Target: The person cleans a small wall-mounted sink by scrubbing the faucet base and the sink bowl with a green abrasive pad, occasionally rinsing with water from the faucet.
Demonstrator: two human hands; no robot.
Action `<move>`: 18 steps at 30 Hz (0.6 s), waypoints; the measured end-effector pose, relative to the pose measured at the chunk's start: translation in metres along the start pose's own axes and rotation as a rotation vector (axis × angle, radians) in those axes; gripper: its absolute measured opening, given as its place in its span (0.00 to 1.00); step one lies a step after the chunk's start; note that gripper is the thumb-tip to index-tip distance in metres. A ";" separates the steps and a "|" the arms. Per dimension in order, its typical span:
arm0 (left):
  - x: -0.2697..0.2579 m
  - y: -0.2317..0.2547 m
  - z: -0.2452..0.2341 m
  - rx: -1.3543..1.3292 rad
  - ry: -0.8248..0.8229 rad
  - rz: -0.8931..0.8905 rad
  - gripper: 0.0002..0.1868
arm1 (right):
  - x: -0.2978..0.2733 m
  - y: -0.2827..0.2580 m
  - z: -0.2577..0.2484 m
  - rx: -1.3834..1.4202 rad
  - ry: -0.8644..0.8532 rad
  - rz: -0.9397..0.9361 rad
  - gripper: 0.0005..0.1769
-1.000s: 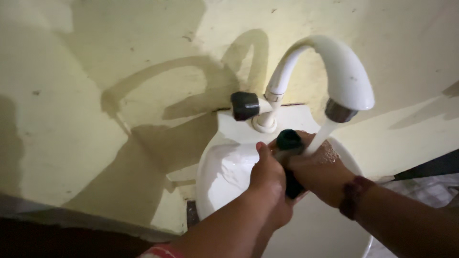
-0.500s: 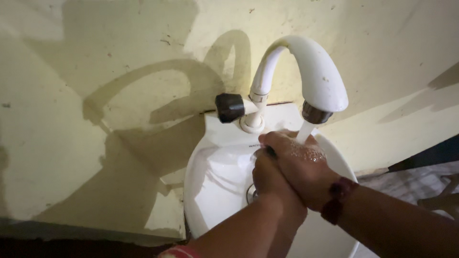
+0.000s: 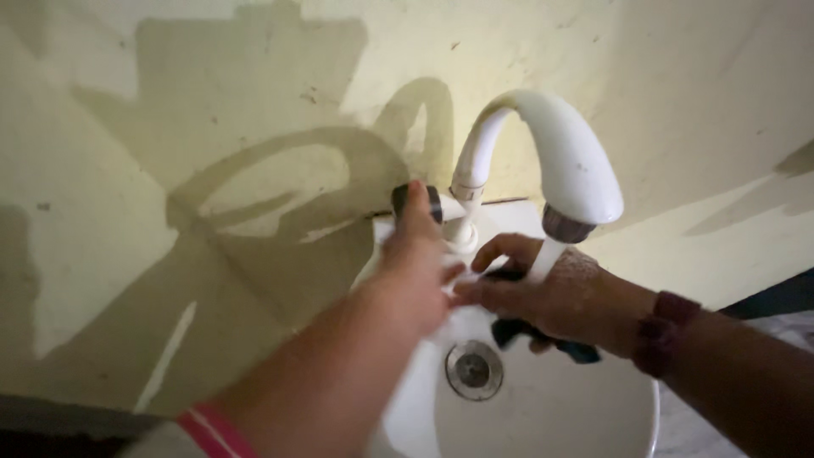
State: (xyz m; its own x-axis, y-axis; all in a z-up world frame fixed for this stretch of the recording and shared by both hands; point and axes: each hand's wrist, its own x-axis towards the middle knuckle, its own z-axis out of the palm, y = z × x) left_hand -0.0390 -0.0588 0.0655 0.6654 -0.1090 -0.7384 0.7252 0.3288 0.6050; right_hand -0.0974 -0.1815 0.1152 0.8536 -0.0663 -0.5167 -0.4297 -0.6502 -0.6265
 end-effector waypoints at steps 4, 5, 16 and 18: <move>0.031 0.033 -0.018 -0.009 -0.017 0.001 0.35 | 0.002 0.004 -0.010 -0.190 -0.141 -0.012 0.21; 0.038 0.035 -0.024 -0.006 -0.017 -0.002 0.35 | 0.007 0.008 -0.011 -0.159 -0.180 -0.096 0.20; 0.067 0.030 -0.060 0.367 -0.178 0.569 0.31 | 0.019 0.014 -0.004 -0.346 0.165 -0.437 0.15; 0.067 0.027 -0.068 0.487 -0.212 0.763 0.32 | 0.015 0.007 0.000 -0.448 0.204 -0.375 0.19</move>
State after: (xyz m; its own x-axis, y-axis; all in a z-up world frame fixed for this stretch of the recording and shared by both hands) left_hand 0.0130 0.0068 0.0126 0.9764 -0.2104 -0.0487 0.0405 -0.0432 0.9982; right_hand -0.0875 -0.1874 0.1031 0.9808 0.1135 -0.1587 0.0382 -0.9092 -0.4145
